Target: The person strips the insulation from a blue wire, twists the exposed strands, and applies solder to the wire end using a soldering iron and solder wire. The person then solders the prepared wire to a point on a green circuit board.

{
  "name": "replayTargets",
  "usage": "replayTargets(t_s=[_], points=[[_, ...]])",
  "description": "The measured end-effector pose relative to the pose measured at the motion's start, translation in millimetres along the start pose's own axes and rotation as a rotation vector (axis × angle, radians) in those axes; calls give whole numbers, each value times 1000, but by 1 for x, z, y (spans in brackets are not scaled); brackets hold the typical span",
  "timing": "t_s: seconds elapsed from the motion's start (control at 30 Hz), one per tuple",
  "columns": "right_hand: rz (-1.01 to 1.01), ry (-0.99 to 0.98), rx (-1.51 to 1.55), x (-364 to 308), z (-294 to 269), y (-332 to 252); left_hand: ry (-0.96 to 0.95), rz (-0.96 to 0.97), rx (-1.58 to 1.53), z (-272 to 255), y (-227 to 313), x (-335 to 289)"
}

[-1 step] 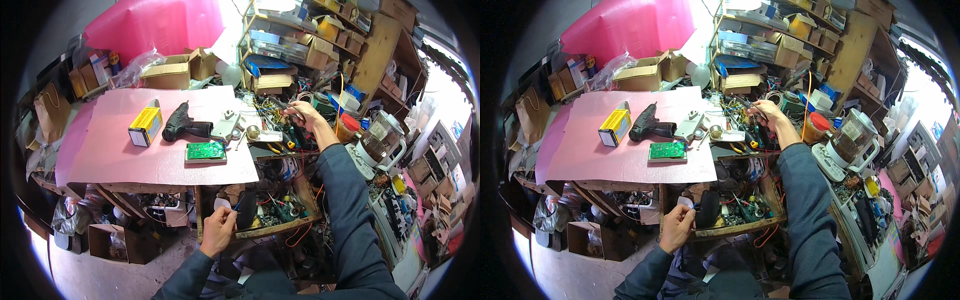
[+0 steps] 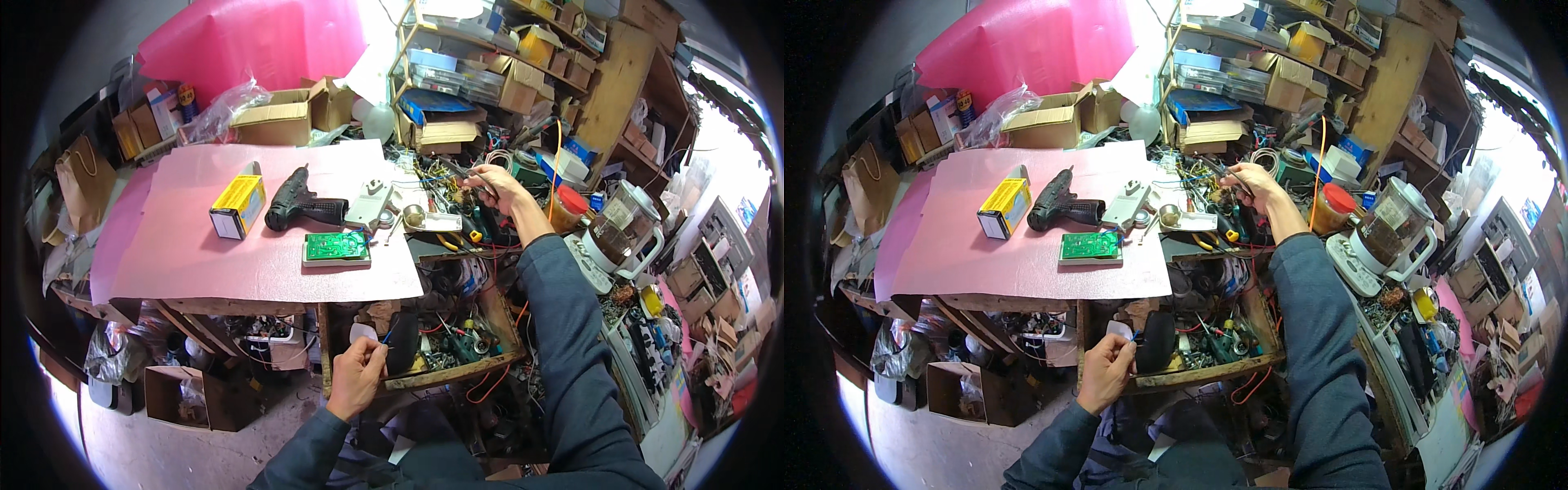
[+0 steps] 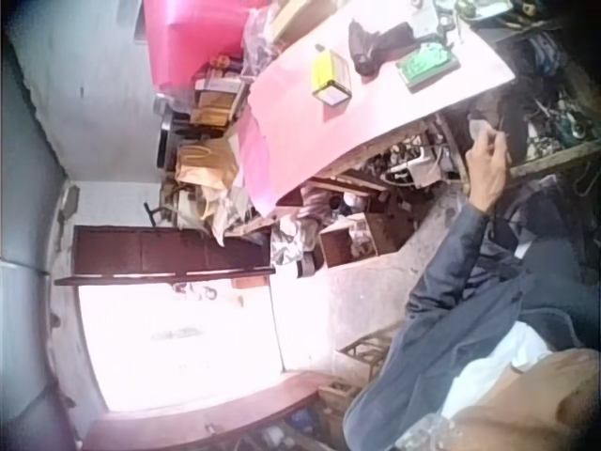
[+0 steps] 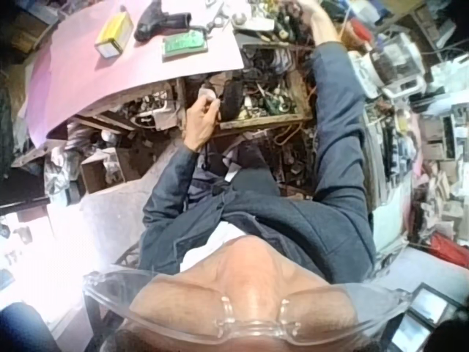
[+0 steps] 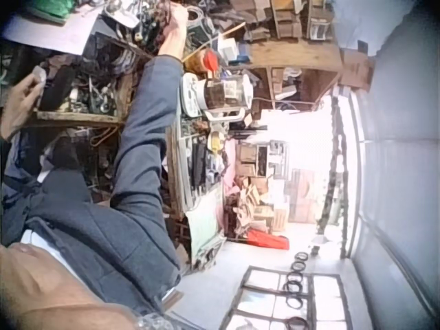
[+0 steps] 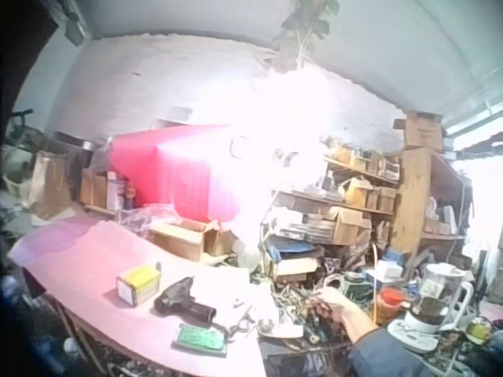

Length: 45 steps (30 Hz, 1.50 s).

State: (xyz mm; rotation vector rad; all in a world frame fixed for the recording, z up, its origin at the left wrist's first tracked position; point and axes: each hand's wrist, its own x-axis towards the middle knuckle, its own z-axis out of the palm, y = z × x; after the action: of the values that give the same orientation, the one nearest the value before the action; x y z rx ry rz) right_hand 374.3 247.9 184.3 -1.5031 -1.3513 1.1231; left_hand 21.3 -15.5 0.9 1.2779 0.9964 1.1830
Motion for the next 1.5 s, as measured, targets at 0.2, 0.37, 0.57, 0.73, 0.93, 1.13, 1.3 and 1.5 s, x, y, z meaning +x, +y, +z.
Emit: replayTargets(t_s=[0.2,0.37,0.57,0.73,0.93,1.13,1.3,1.5], points=[[-205,260,-549,2,13,-10,1,-12,-12,1,3,1],[-692,394,-1183,-26,53,-45,47,-50,15,-8,11,-3],[-1111,586,-966,-129,83,-51,5,-143,-370,-10,8,8],[-1018,420,-748,-196,111,-5,33,-156,-534,-16,12,4],[-435,-20,-24,-251,166,71,-5,-225,-601,-4,35,-8],[-410,-74,457,-266,191,74,-252,-266,-759,8,73,-14],[-552,-97,485,-262,187,24,-353,-119,-660,10,124,6],[-752,9,358,-264,171,-26,-555,164,-622,18,145,45]])
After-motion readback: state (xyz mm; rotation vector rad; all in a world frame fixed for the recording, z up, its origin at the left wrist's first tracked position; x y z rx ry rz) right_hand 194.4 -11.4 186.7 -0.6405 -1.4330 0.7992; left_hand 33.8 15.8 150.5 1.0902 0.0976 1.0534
